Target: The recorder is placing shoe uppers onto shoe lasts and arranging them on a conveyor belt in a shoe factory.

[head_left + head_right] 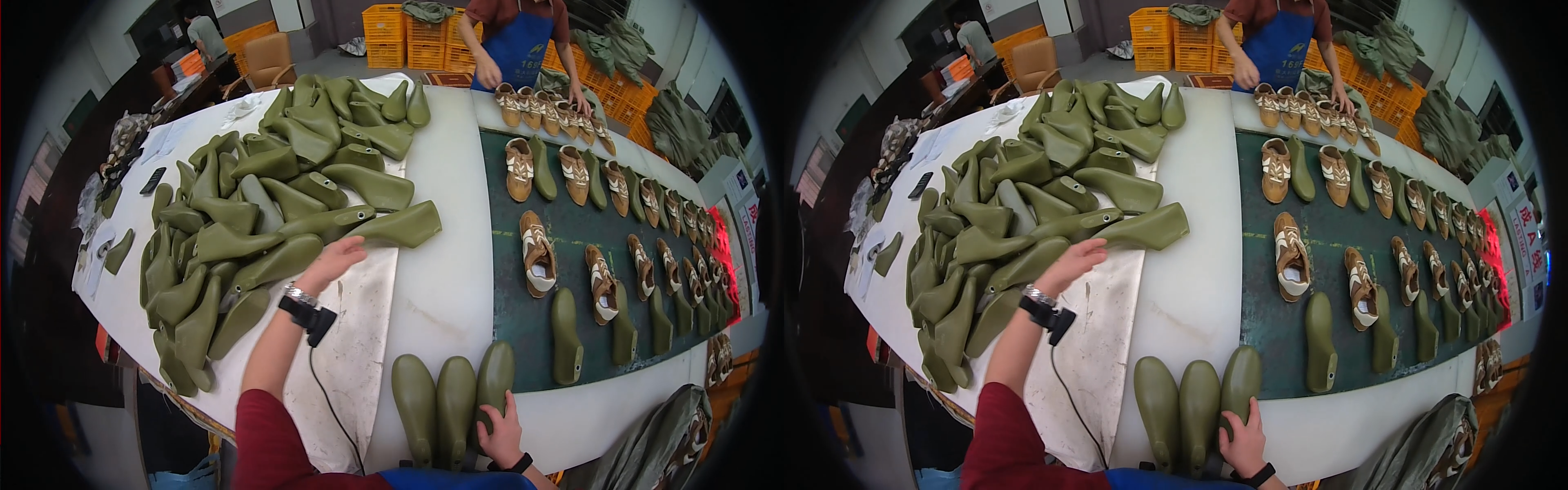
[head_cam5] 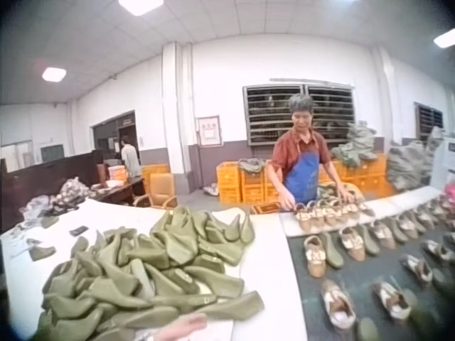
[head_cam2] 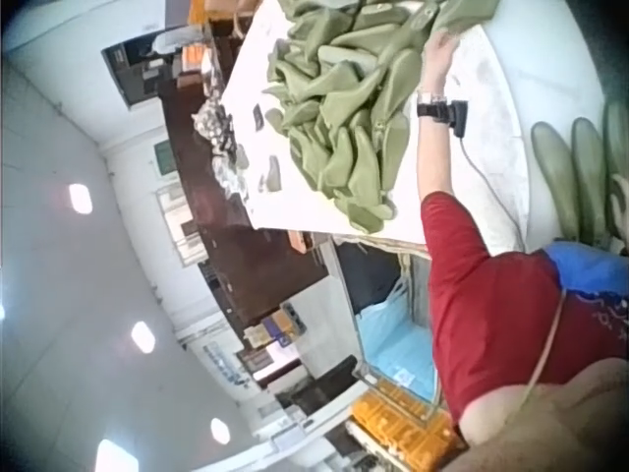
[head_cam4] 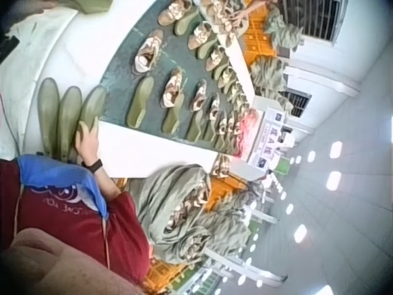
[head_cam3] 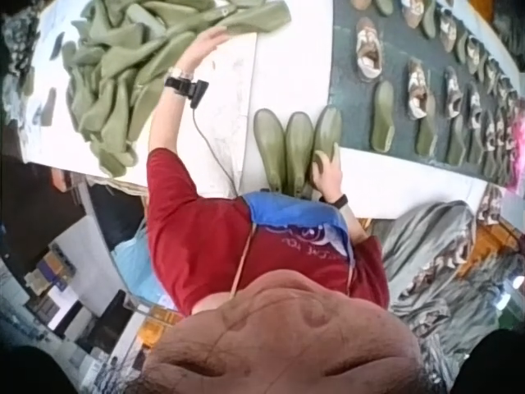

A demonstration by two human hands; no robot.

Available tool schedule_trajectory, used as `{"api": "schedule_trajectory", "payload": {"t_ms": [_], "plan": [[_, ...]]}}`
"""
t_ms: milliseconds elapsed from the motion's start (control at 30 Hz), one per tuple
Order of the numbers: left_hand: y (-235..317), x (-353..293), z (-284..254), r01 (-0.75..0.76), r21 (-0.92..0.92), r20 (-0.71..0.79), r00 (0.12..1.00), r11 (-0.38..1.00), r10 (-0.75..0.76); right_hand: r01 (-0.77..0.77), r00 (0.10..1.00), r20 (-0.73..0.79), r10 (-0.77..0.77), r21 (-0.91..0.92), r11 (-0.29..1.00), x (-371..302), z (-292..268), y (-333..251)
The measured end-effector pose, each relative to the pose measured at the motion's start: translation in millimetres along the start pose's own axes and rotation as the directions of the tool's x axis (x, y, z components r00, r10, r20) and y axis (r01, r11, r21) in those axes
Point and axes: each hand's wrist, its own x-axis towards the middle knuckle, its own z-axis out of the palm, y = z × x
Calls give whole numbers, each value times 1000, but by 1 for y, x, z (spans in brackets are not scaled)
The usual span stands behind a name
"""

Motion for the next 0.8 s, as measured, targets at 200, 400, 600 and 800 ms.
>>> {"api": "schedule_trajectory", "payload": {"t_ms": [200, 400, 600, 800], "plan": [[102, -43, -26, -247, 183, 88, 968, 952, 234, -58, 998, 14, 58, 14, 998, 4, -3, -1], [75, 48, -36, -80, 878, -72, 953, 473, 295, -26, 999, 25, 26, 18, 999, 4, 0, -3], [-8, 140, -27, 53, 698, -179, 979, 714, 102, -29, 999, 34, 28, 29, 999, -2, 9, -1], [58, 152, 76, 231, 902, -160, 963, 364, -216, -99, 993, 64, 98, -1, 995, 5, 2, -3]]}}
